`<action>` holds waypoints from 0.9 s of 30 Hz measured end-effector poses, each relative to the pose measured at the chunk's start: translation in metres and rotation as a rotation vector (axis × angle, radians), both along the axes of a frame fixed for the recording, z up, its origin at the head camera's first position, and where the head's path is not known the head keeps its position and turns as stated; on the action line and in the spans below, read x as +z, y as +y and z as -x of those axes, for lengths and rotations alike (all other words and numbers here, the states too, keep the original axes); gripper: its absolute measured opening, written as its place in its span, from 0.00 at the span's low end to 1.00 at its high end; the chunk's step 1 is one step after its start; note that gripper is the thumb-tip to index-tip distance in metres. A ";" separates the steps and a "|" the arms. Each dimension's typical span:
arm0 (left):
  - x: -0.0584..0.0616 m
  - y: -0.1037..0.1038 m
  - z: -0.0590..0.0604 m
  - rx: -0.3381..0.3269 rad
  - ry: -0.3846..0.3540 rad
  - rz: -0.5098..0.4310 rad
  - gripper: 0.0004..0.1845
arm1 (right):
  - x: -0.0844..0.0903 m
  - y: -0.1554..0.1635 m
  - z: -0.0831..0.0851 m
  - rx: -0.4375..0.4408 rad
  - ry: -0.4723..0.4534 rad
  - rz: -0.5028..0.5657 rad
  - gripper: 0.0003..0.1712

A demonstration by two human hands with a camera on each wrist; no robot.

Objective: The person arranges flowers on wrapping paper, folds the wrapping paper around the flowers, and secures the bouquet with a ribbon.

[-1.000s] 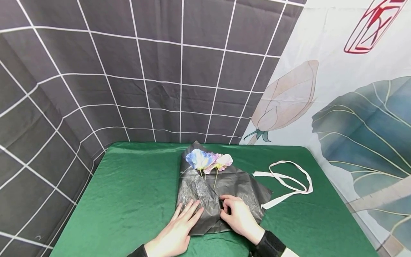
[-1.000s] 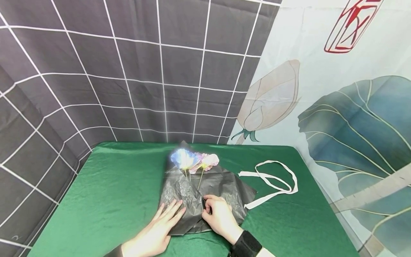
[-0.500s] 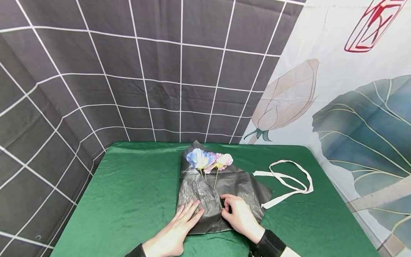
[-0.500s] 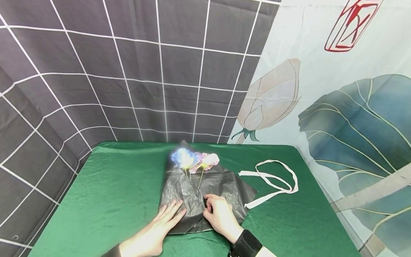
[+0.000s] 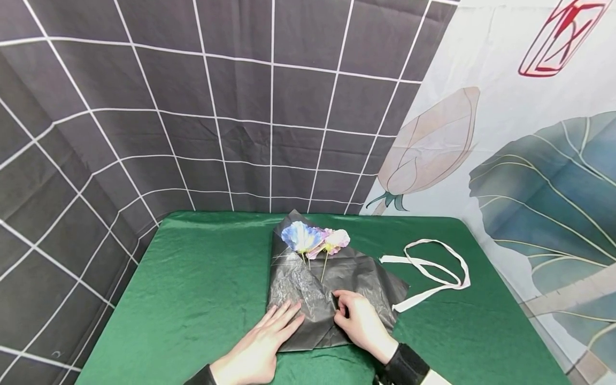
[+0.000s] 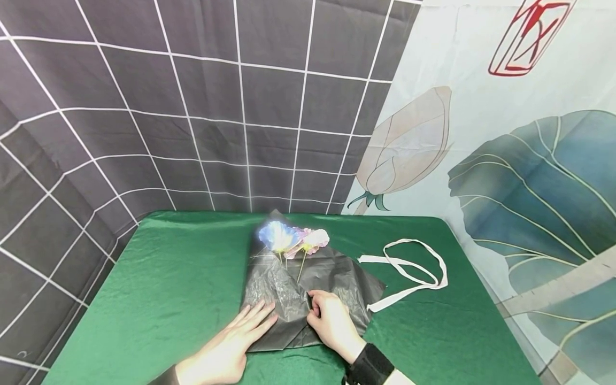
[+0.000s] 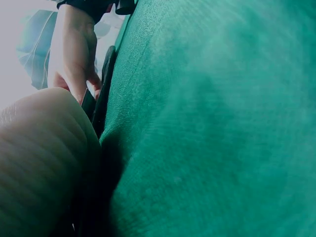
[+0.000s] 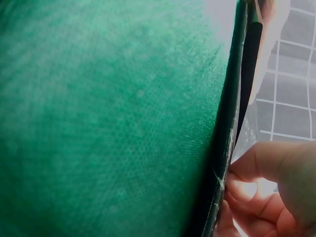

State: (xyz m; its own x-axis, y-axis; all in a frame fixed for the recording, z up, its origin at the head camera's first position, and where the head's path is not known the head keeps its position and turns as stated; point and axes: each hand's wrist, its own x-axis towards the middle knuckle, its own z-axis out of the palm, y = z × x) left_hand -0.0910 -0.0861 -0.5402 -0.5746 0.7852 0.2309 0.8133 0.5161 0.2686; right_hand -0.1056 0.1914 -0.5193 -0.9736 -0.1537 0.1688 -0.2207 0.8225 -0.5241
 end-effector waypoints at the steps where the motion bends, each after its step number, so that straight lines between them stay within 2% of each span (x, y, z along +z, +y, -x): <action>1: 0.000 0.000 0.000 -0.002 0.003 0.002 0.53 | 0.000 0.000 0.000 0.001 0.003 0.000 0.22; 11: -0.002 -0.001 0.002 -0.029 -0.023 0.042 0.54 | -0.001 0.002 0.000 0.004 0.008 -0.008 0.21; 21: 0.001 -0.002 0.004 -0.054 -0.088 0.068 0.55 | 0.001 0.001 0.001 0.011 0.010 -0.016 0.20; 27: 0.009 -0.003 0.005 -0.065 -0.201 0.126 0.56 | 0.001 0.001 0.001 0.013 0.017 -0.028 0.19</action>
State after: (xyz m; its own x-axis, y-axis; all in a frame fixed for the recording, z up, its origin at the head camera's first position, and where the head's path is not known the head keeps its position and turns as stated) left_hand -0.0958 -0.0896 -0.5309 -0.5464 0.8374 0.0145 0.7826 0.5042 0.3652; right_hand -0.1070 0.1919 -0.5187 -0.9685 -0.1711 0.1808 -0.2401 0.8341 -0.4967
